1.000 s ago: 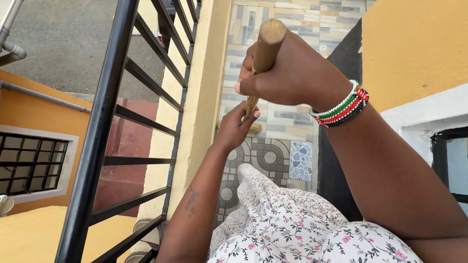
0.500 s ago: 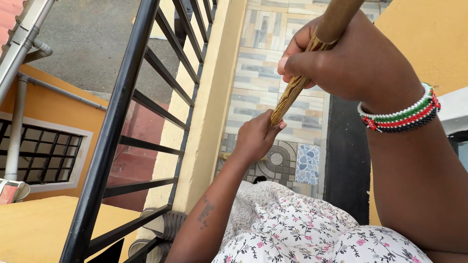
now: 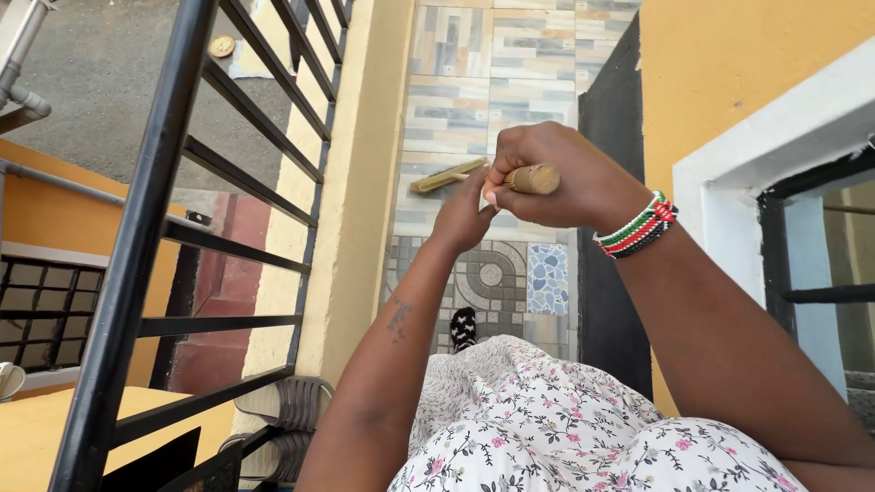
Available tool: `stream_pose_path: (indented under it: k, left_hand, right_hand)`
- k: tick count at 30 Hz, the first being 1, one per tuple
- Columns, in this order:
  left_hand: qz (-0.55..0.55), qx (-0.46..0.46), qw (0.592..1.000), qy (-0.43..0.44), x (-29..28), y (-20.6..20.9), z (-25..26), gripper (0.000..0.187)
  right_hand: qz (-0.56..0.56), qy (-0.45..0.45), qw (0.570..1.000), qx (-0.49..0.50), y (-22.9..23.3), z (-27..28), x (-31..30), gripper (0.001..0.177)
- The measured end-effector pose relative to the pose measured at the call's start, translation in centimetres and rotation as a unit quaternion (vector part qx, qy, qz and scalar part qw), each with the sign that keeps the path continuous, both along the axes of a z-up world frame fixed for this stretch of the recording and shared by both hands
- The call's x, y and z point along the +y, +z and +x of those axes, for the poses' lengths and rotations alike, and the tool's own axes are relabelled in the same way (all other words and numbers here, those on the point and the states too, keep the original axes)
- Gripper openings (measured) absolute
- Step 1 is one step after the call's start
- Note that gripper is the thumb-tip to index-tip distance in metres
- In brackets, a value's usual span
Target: The person sweeps a tiled balcony floor with a broom, moving a doormat, sandals, and a dustpan to reach different areas. They continue sweeping debris across the floor toward the balcony railing.
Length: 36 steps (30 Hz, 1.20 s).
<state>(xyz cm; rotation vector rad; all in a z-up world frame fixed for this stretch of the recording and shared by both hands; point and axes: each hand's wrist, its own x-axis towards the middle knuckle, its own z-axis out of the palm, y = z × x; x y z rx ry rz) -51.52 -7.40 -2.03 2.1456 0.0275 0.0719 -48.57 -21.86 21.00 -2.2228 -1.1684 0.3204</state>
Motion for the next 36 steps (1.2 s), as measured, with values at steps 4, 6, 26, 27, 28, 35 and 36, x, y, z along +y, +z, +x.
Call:
stream_pose_path:
  k: [4,6,26,27,28,35,36]
  left_hand:
    - [-0.026,0.005,0.998,-0.049,-3.8,-1.6,-1.1,0.064]
    - [-0.041,0.020,0.995,-0.092,-5.9,-0.6,-2.7,0.066]
    - [0.028,0.000,1.000,0.006,-11.5,8.2,-23.2,0.021]
    - [0.034,-0.007,0.999,0.013,-10.8,8.4,-23.9,0.020]
    - [0.036,-0.010,0.999,0.015,-10.5,8.9,-24.2,0.020]
    - [0.019,-0.004,1.000,0.007,-7.7,11.6,-25.4,0.024]
    - [0.011,-0.023,1.000,0.012,-7.1,11.6,-25.4,0.026]
  right_hand:
    - [0.058,-0.010,0.998,0.003,-0.9,-3.0,-4.1,0.012]
    - [-0.010,-0.061,0.997,-0.041,-0.7,-4.5,-5.9,0.017]
    - [0.003,-0.218,0.974,0.054,7.1,-19.2,-8.2,0.025]
    - [0.026,-0.222,0.970,0.093,7.4,-19.5,-7.6,0.026]
    - [0.028,-0.220,0.971,0.091,7.8,-19.8,-7.5,0.026]
    - [0.083,-0.166,0.982,0.035,9.5,-22.2,-7.0,0.025]
    - [0.087,-0.134,0.987,0.005,9.3,-22.7,-6.9,0.027]
